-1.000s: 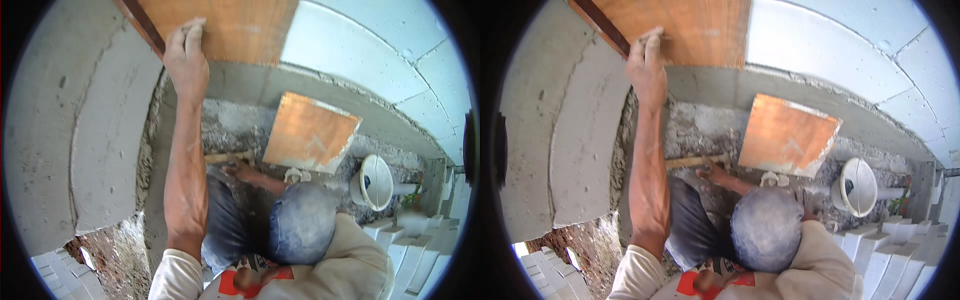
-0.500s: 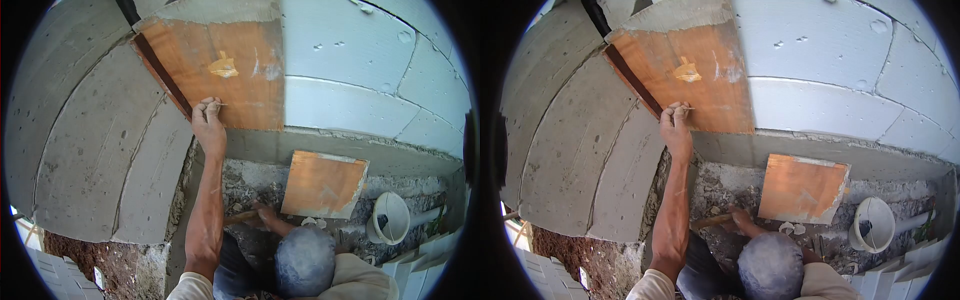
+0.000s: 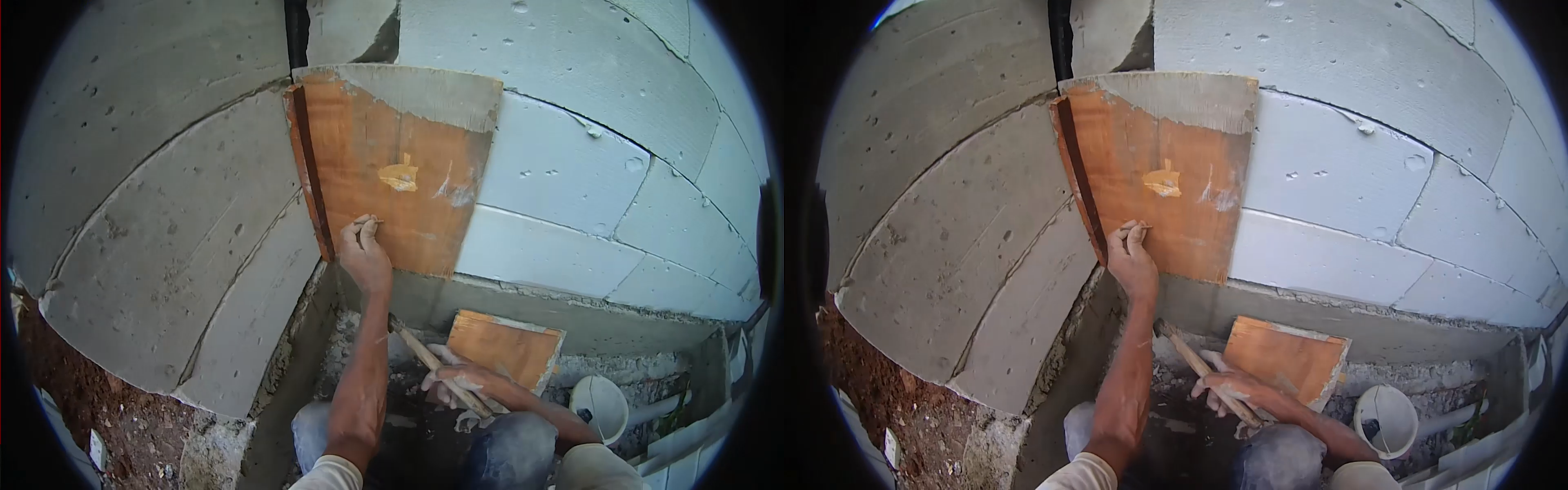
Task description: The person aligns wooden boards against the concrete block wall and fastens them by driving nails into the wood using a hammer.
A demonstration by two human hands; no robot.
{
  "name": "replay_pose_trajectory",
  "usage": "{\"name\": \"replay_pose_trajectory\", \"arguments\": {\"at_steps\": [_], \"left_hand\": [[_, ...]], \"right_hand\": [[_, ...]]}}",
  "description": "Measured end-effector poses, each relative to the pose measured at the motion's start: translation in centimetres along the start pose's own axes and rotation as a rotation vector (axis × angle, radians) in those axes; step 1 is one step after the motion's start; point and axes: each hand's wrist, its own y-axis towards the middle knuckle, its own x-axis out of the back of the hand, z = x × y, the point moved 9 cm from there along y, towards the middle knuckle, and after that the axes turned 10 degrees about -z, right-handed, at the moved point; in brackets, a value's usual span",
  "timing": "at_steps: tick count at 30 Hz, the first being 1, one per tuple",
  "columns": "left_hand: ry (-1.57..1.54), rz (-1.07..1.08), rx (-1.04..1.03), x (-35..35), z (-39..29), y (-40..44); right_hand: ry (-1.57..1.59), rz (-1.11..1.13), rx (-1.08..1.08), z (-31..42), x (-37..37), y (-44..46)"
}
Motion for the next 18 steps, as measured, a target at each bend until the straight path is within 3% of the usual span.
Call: {"name": "replay_pose_trajectory", "arguments": {"at_steps": [1, 3, 4, 6, 8, 11, 18], "left_hand": [[0.015, 0.001, 0.042, 0.4, 0.1, -0.3], [0.144, 0.004, -0.09, 0.1, -1.5, -0.7], [0.143, 0.005, -0.066, 0.0, -0.7, -1.2], [0.154, -0.02, -0.167, -0.2, -0.8, -1.4], [0.121, -0.033, -0.179, -0.2, -0.7, -1.4], [0.074, -0.023, -0.192, 0.2, -0.5, -2.0], [0.096, 0.043, -0.206, 0.2, -1.2, -1.5]], "right_hand": [[0.001, 0.0, -0.065, -0.2, 0.0, -1.1], [-0.435, -0.227, 0.101, 1.3, 1.3, -2.8], [-0.438, -0.238, 0.08, 0.7, 1.4, -3.6], [0.129, -0.183, 0.208, 1.6, 1.1, -4.5], [0.189, -0.194, 0.296, 2.6, 1.6, -4.2], [0.26, -0.39, 0.385, 4.7, 4.2, -3.7], [0.736, -0.375, 0.628, 4.4, 5.5, 0.5]]}}
